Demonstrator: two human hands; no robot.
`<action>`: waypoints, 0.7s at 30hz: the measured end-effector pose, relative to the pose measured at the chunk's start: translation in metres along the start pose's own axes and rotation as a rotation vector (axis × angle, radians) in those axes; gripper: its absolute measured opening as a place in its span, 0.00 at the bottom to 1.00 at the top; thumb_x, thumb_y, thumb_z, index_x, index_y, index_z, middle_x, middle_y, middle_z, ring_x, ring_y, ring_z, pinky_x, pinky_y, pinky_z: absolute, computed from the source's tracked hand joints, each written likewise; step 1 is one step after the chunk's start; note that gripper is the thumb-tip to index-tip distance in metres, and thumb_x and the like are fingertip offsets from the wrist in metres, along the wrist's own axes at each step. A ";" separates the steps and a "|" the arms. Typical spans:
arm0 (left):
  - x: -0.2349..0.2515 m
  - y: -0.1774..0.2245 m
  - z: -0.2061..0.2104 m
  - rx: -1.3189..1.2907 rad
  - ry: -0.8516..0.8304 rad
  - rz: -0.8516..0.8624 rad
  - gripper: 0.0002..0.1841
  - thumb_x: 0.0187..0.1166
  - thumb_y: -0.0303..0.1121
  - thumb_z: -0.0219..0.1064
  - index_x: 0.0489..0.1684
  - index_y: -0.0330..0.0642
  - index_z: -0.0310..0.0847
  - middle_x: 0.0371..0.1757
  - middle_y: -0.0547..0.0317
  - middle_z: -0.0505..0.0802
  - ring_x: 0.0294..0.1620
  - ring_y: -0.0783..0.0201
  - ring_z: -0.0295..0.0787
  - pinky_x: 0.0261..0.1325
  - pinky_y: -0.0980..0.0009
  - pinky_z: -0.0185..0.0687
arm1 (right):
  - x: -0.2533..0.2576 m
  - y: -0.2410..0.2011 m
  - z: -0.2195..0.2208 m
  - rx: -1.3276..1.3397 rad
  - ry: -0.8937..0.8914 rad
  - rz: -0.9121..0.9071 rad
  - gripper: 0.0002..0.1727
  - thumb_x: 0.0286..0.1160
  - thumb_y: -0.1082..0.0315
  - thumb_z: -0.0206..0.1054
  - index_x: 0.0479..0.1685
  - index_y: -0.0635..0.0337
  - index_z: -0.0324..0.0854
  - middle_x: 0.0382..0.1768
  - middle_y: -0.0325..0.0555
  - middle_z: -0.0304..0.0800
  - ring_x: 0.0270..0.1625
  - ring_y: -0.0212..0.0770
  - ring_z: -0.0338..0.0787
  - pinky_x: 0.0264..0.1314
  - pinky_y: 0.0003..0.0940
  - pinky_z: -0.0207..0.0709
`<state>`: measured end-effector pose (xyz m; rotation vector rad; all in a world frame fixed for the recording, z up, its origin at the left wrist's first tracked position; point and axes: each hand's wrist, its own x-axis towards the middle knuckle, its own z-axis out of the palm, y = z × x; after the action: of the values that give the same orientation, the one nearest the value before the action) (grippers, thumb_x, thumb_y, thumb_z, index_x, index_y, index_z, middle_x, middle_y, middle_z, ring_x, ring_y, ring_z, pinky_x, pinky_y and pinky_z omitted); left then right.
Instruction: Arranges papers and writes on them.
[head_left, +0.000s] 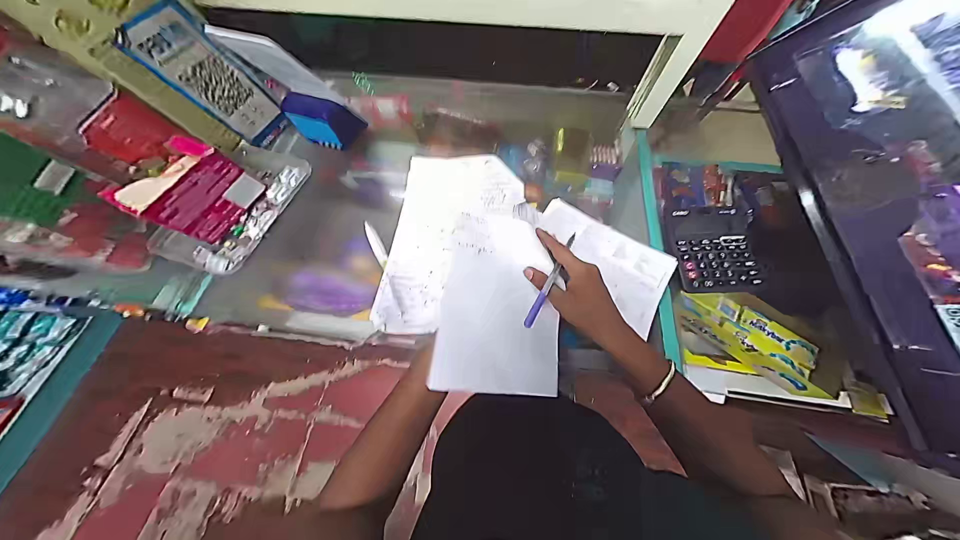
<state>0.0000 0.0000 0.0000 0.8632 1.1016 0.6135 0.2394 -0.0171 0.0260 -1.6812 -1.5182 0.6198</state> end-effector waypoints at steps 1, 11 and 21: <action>0.003 0.024 0.028 -0.157 -0.034 0.008 0.27 0.97 0.41 0.28 0.78 0.36 0.66 0.59 0.53 0.88 0.55 0.72 0.86 0.59 0.73 0.83 | -0.003 -0.002 -0.008 0.026 0.086 -0.046 0.35 0.81 0.56 0.68 0.86 0.61 0.68 0.72 0.56 0.86 0.71 0.43 0.88 0.74 0.41 0.79; -0.008 0.091 0.061 0.348 -0.347 0.933 0.28 0.91 0.45 0.54 0.86 0.40 0.66 0.80 0.63 0.81 0.26 0.89 0.75 0.24 0.89 0.70 | -0.017 -0.059 -0.185 0.344 0.137 -0.078 0.38 0.63 0.77 0.74 0.81 0.49 0.77 0.56 0.31 0.96 0.48 0.25 0.95 0.48 0.20 0.90; 0.042 -0.011 0.096 1.441 -0.212 0.883 0.32 0.85 0.53 0.59 0.82 0.41 0.75 0.84 0.49 0.78 0.28 0.49 0.94 0.23 0.53 0.83 | 0.034 0.065 -0.101 -0.113 0.024 -0.179 0.16 0.84 0.62 0.62 0.57 0.64 0.85 0.57 0.51 0.92 0.59 0.40 0.91 0.65 0.42 0.82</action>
<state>0.1049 -0.0005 -0.0112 2.6706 0.8127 0.3147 0.3628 -0.0058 0.0377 -1.6066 -1.6911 0.4247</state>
